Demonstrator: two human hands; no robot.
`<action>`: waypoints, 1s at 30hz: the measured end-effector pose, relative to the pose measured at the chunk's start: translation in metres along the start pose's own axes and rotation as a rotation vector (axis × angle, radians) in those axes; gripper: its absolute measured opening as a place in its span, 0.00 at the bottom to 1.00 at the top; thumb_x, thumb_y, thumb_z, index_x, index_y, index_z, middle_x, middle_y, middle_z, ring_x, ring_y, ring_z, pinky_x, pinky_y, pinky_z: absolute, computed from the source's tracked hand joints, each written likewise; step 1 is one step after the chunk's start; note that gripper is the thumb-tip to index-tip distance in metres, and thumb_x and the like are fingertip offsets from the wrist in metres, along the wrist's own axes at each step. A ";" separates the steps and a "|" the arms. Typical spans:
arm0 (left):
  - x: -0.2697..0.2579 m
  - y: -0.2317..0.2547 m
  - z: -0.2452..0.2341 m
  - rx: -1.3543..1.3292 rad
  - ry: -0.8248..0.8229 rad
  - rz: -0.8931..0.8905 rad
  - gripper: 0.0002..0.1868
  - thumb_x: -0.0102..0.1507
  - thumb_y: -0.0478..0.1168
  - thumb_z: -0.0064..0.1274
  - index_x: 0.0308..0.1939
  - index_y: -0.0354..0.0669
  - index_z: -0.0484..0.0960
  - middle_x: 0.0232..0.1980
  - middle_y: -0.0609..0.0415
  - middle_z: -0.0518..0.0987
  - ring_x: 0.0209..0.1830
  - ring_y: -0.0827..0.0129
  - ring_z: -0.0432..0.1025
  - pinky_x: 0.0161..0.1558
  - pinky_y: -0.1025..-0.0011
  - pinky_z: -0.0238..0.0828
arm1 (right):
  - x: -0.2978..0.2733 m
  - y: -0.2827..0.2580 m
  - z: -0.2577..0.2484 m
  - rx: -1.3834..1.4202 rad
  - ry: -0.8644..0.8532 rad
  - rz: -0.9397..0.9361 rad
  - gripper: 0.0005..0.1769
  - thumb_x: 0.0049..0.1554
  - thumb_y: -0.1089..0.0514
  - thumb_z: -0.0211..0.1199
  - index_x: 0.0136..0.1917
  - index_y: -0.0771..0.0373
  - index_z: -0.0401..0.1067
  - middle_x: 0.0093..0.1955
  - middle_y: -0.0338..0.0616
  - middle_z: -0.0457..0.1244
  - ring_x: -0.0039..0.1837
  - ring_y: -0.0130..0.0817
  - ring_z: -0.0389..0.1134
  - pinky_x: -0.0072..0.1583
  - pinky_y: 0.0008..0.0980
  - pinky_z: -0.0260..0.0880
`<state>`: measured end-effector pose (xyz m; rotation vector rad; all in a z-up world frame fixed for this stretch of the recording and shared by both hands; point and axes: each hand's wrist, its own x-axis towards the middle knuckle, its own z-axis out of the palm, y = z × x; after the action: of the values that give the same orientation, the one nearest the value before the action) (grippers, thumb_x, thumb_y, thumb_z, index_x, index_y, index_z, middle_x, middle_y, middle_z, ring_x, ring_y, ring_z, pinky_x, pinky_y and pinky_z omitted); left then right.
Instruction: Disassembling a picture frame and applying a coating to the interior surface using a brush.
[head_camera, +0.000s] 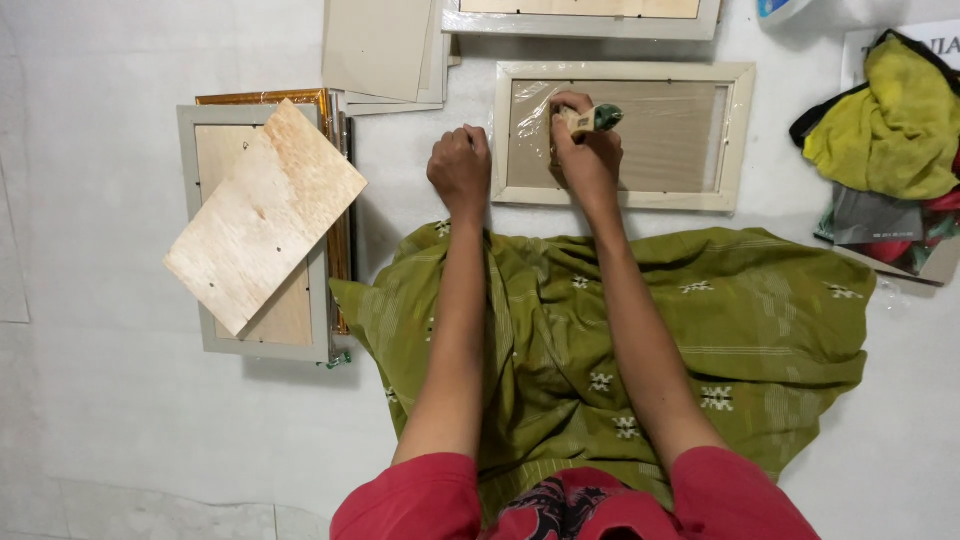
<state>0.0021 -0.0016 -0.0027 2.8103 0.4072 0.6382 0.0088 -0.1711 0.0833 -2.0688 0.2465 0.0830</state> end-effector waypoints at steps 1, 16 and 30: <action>0.000 0.000 -0.001 0.000 0.001 0.000 0.17 0.64 0.37 0.50 0.18 0.45 0.78 0.16 0.58 0.72 0.13 0.74 0.57 0.15 0.74 0.54 | -0.001 -0.003 -0.001 0.000 0.000 -0.001 0.15 0.65 0.60 0.59 0.61 0.40 0.71 0.38 0.36 0.70 0.31 0.23 0.69 0.26 0.21 0.70; -0.003 -0.008 0.017 -0.003 -0.064 0.005 0.19 0.65 0.37 0.48 0.18 0.47 0.78 0.15 0.61 0.71 0.13 0.78 0.54 0.14 0.79 0.50 | 0.001 0.010 0.013 0.222 -0.043 -0.057 0.15 0.64 0.62 0.56 0.61 0.44 0.69 0.51 0.41 0.71 0.40 0.27 0.71 0.36 0.24 0.75; -0.002 -0.005 0.011 0.004 0.001 0.022 0.18 0.63 0.36 0.51 0.17 0.47 0.78 0.15 0.61 0.72 0.12 0.78 0.53 0.13 0.78 0.48 | -0.007 0.015 0.005 0.475 -0.085 0.026 0.15 0.62 0.55 0.55 0.63 0.47 0.67 0.63 0.46 0.64 0.61 0.42 0.70 0.60 0.43 0.77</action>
<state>0.0045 0.0005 -0.0139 2.8220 0.3787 0.6438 -0.0011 -0.1729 0.0697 -1.5864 0.2164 0.1160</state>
